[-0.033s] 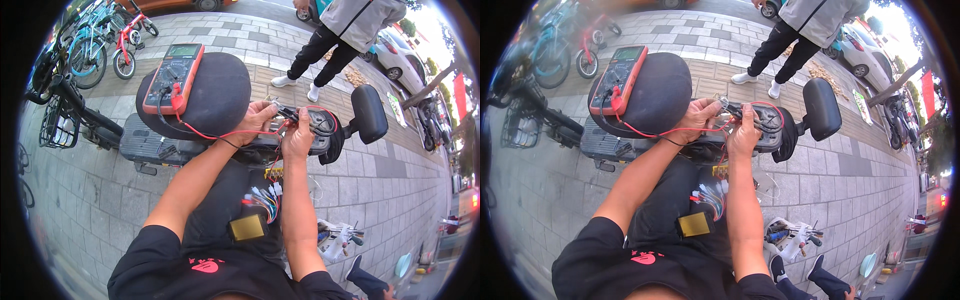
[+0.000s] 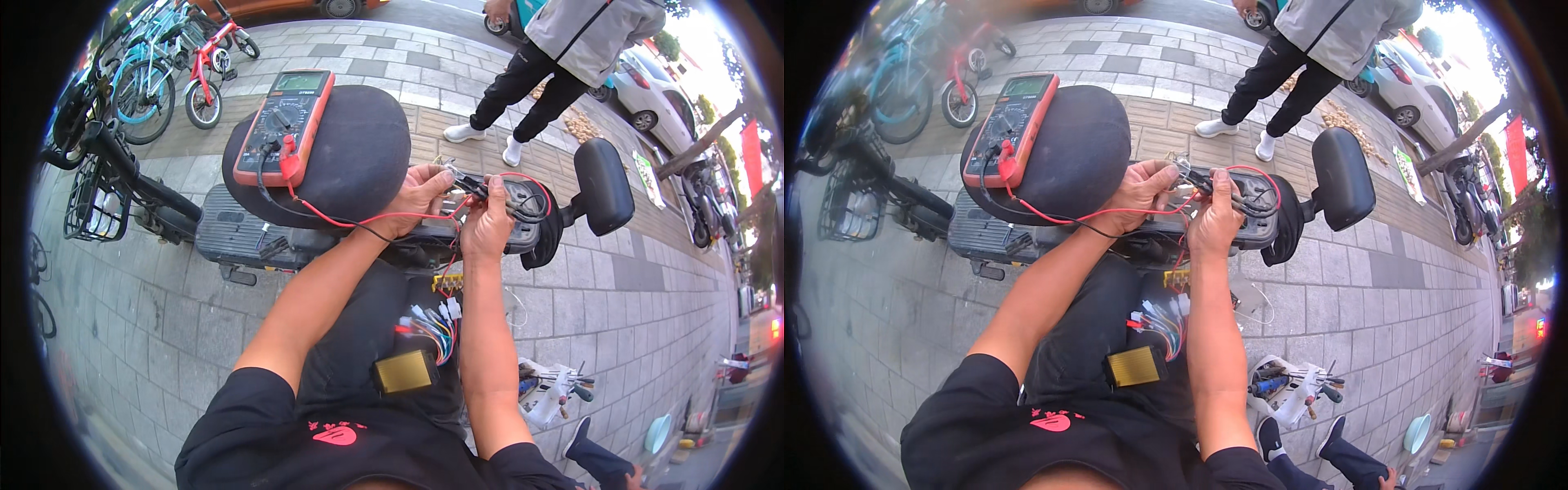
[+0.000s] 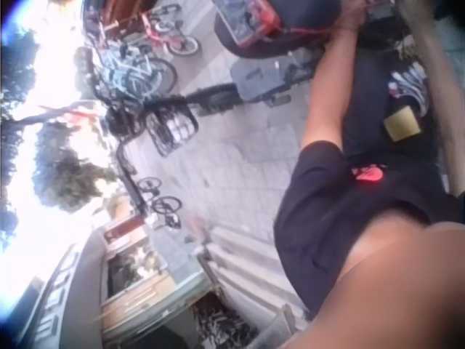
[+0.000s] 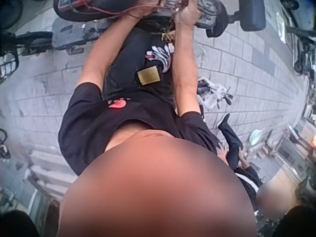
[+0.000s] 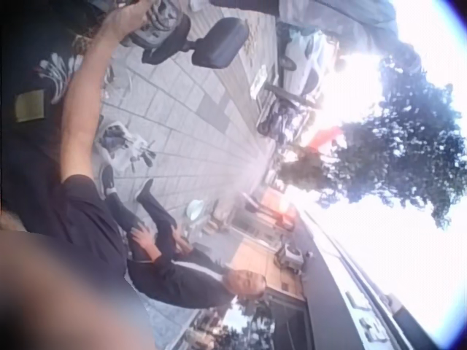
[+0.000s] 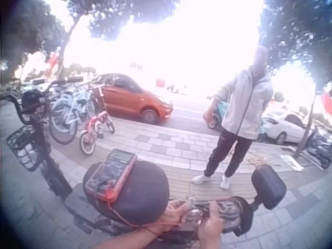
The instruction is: The person works on the exposed wiring of an electric scooter, using a multimeter to test connections. They manipulate various colored wires and connectors, occasionally adjusting the multimeter probes and repositioning wire bundles within the scooter's body.
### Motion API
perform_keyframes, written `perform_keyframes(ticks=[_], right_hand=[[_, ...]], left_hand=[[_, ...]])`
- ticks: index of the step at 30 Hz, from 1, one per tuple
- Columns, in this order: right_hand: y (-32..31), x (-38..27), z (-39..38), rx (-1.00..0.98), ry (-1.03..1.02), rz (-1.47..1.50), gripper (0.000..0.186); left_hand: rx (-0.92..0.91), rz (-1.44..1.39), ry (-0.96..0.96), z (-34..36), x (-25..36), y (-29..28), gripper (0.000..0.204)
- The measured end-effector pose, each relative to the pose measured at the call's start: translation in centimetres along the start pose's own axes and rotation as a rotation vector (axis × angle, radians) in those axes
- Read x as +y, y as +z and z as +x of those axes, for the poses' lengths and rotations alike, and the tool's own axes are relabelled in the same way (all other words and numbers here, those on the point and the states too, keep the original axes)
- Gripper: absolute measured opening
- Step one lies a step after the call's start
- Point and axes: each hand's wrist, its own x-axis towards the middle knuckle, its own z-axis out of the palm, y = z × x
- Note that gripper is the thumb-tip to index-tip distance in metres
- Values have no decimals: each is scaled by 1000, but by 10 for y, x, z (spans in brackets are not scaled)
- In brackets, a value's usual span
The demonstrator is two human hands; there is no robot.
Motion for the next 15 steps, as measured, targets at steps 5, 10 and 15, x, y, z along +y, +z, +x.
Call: perform_keyframes(ticks=[5, 10, 15], right_hand=[[-1, -2, -2, -32, 7, -35, 21], [-9, -6, 4, -90, 15, 16, 18], [-9, -17, 1, -191, 132, 126, 20]], left_hand=[[-7, -12, 19, 2, -4, -3, 21], [-12, 7, 9, -1, -1, -2, 23], [-10, 3, 5, 2, -5, -6, 25]])
